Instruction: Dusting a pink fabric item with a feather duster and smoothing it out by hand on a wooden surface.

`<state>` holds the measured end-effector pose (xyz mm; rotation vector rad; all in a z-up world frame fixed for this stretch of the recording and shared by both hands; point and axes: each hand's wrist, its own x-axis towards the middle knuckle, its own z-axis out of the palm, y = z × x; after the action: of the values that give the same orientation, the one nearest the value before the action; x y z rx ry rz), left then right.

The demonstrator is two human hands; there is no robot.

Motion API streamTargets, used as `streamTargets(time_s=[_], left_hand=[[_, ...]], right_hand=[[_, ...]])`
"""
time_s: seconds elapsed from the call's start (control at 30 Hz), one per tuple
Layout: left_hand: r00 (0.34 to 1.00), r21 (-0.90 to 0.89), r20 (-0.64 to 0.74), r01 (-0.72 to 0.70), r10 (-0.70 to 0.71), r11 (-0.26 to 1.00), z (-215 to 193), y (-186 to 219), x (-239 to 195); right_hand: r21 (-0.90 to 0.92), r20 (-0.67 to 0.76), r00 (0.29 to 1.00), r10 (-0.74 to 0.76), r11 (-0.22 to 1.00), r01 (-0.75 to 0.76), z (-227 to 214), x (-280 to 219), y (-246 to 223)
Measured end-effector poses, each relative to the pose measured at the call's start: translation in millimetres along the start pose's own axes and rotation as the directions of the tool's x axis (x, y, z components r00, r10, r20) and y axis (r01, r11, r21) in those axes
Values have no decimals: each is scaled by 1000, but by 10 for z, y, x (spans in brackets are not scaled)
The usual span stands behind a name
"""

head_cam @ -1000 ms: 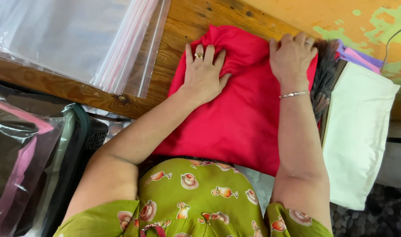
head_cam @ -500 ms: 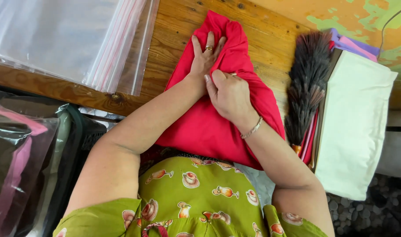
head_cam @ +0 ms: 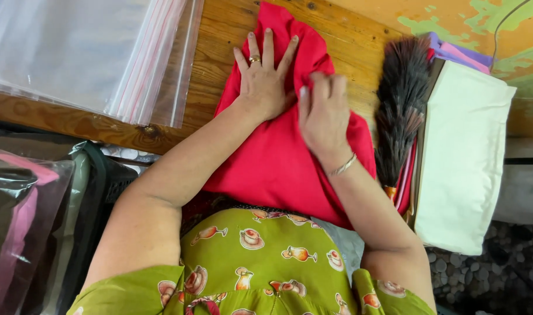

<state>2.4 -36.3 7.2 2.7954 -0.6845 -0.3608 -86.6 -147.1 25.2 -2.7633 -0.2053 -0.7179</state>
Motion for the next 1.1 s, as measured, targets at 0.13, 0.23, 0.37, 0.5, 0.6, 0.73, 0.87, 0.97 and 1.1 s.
streamTargets(time_s=[0.13,0.23,0.37,0.5,0.6,0.73,0.87,0.97,1.1], left_hand=[[974,142,-170,-124,147,982,382,-136,165],[891,50,-406,-201,204,978,380,-144,186],[808,-25,-526,-326,265,945,165,-243,275],[704,-94,-688,-328,177,940,-258,-202,264],[781,-14,-604,-208,157,978,-382,-87,21],[778,127,-555,-270,294,954,131,2,-274],[933,111,-210,-274,292,955,389,179,-534],[924,103,-183,-321,335,941,504,236,-452],[893,158,-261,-334,366,929,420,109,-489]], right_hand=[[7,-18,961,-276,961,276,32,-225,141],[-135,53,998,27,991,-19,178,-126,1008],[-264,-151,975,161,944,-197,53,42,1982],[-37,-293,950,110,991,-126,-382,185,2042],[-142,14,925,380,916,-374,-557,-51,1777],[-256,170,873,457,876,-409,-634,-397,875],[-240,295,895,336,932,-271,-305,-757,152],[-94,300,944,135,989,-112,-188,-819,-234],[-284,301,947,109,958,-20,-102,-719,35]])
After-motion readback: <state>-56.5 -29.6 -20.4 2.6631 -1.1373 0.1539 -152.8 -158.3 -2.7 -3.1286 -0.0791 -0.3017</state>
